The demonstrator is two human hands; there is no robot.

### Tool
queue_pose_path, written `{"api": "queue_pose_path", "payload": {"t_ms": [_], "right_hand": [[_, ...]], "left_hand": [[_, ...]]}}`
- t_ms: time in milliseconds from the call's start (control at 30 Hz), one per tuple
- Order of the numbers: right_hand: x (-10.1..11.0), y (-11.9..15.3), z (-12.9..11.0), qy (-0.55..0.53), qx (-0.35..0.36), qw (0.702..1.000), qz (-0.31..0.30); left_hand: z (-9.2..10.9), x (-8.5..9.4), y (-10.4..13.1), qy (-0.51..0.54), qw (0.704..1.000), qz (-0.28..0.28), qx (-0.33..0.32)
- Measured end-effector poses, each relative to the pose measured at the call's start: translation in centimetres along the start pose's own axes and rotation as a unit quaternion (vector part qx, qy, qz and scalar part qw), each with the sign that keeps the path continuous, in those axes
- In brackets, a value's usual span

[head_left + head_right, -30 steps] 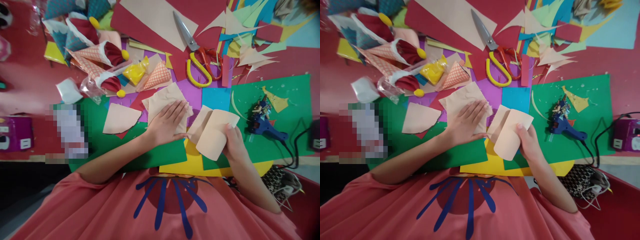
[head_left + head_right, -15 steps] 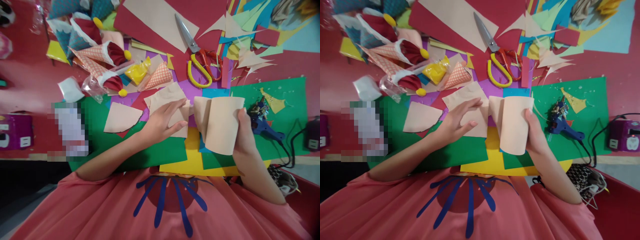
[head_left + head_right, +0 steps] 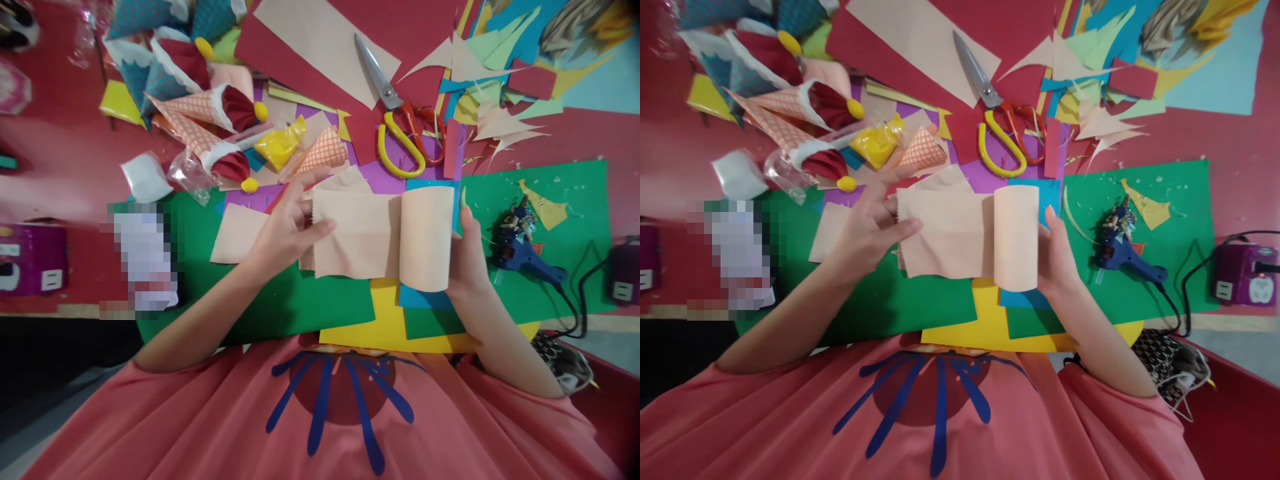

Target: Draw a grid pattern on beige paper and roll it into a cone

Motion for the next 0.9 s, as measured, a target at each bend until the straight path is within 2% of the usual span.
{"api": "queue_pose_path", "payload": {"t_ms": [133,233,300,333,400,433,533,633,767,900], "right_hand": [[1.5,0.4,-0.3,-0.003,0.031,0.999,0.040],[1.8,0.5,-0.1,0.016,0.028,0.999,0.030],[1.5,0.5,0.2,0.030,0.012,0.999,0.017],[1.3,0.5,0.3,0.036,0.010,0.999,0.008],[0.7,0.4,0.4,0.043,0.021,0.999,-0.008],[0.4,0.4,0.3,0.044,0.028,0.999,-0.014],[-0.2,0.3,0.3,0.044,0.037,0.998,-0.026],[-0.4,0.3,0.2,0.043,0.040,0.998,-0.034],[-0.2,0.8,0.5,0.042,0.046,0.998,-0.023],[0.1,1.5,1.3,0.035,0.041,0.999,-0.002]], "left_hand": [[-0.5,2.6,0.9,-0.019,0.999,0.028,0.018],[-1.3,4.0,1.1,-0.074,0.996,0.027,0.039],[-1.3,4.4,1.0,-0.203,0.978,0.039,0.016],[-1.0,4.3,0.9,-0.284,0.957,0.054,-0.008],[-0.3,3.3,0.9,-0.408,0.906,0.079,-0.079],[-0.1,2.3,0.8,-0.443,0.887,0.073,-0.105],[-0.7,-2.0,0.6,-0.500,0.847,-0.025,-0.181],[-2.5,-4.8,0.4,-0.537,0.819,-0.093,-0.181],[-4.1,-5.6,0.1,-0.561,0.806,-0.091,-0.164],[-4.1,-5.6,0.1,-0.578,0.795,-0.084,-0.163]]}}
Point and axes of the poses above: each hand's wrist, its own y-axis away from the middle knuckle, its own x-axis out of the back of the hand, z = x × y, the point moved 6 cm from there along -y, towards the middle knuckle, and after that the axes turned 5 degrees about -z, right-handed, at the moved point
